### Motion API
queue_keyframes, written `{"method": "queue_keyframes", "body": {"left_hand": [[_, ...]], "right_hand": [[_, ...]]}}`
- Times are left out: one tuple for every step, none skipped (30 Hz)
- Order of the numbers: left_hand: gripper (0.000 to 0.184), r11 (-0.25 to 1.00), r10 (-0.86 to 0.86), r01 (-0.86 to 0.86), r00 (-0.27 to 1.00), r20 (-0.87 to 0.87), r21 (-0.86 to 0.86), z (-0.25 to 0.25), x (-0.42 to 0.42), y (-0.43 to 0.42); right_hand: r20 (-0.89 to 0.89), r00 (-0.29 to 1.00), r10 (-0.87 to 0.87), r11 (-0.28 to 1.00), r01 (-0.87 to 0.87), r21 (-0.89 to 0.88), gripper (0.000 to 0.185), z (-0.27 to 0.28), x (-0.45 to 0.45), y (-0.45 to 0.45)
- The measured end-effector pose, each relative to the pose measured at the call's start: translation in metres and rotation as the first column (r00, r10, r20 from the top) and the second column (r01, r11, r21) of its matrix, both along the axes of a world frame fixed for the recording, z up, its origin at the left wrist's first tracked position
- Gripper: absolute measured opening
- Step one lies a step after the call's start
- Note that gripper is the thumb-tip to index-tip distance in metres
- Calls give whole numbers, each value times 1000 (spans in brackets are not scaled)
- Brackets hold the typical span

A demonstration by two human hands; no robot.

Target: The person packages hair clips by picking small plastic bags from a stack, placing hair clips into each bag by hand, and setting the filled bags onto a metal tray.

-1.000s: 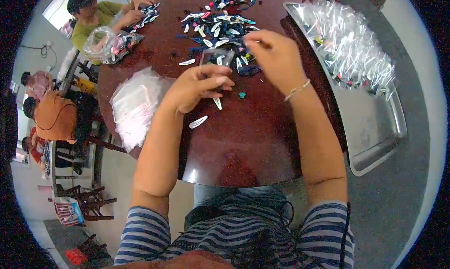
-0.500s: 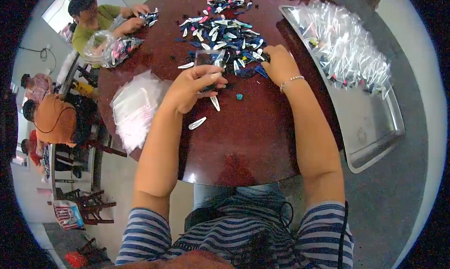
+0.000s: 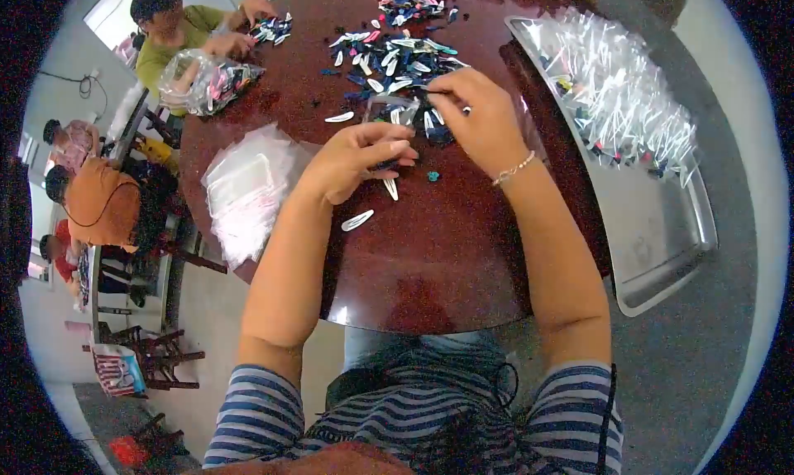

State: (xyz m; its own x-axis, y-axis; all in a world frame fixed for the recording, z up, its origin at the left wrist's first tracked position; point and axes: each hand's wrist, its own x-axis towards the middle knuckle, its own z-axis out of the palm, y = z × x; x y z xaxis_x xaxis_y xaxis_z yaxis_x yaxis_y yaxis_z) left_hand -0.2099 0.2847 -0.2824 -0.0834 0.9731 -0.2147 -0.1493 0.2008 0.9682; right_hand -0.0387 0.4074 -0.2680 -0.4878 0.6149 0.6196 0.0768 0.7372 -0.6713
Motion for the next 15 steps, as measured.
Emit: {"method": "queue_keyframes", "body": {"left_hand": [[34,1000,-31,31,999,-11,5,0,1,-1],[34,999,-33,33,999,-9,0,-2,1,0],[33,997,-78,78,997,-14,8,-5,1,2],[33,992,-123,123,992,-18,17,-6,0,3],[33,992,-124,125,992,-17,15,-7,0,3],[32,990,-134,134,991,-19,32,-8,0,3],[32,989,-141,142,990,-21,50,-6,0,1],[32,989,-137,138,990,-19,49,-3,1,0],[32,995,-97,96,995,12,34,0,3,-1],[32,998,-55,55,998,41,18,3,4,-2],[38,998,-65,64,996,61,29,-1,0,0],[38,998,-64,62,996,61,30,0,0,0],[41,997,-59,53,988,141,49,1,-1,-1],[45,997,-56,42,974,219,68,3,-1,-1],[51,996,-63,46,971,231,76,4,-1,0]], "right_hand": [[9,998,57,989,-58,137,11,4,-3,-8],[26,994,109,956,-112,271,11,5,-5,-14],[26,994,107,957,-110,267,11,2,-8,-17],[72,983,167,923,-182,340,12,-3,-10,-19],[121,967,224,877,-254,408,13,-6,-12,-20],[122,967,224,878,-254,406,13,-6,-11,-21],[89,968,236,909,-252,332,13,-6,-11,-22],[56,967,247,933,-253,257,12,-5,-11,-24],[41,978,203,973,-206,108,16,-4,-8,-25],[42,978,207,972,-210,107,16,-3,-8,-25],[-27,980,198,976,-199,-86,21,-2,-8,-24],[-93,980,173,941,-193,-277,27,-1,-9,-22],[-130,968,216,941,-241,-236,37,-2,-12,-19],[-130,967,217,942,-243,-234,37,-3,-13,-21],[-180,951,253,875,-304,-377,39,-4,-13,-25]]}}
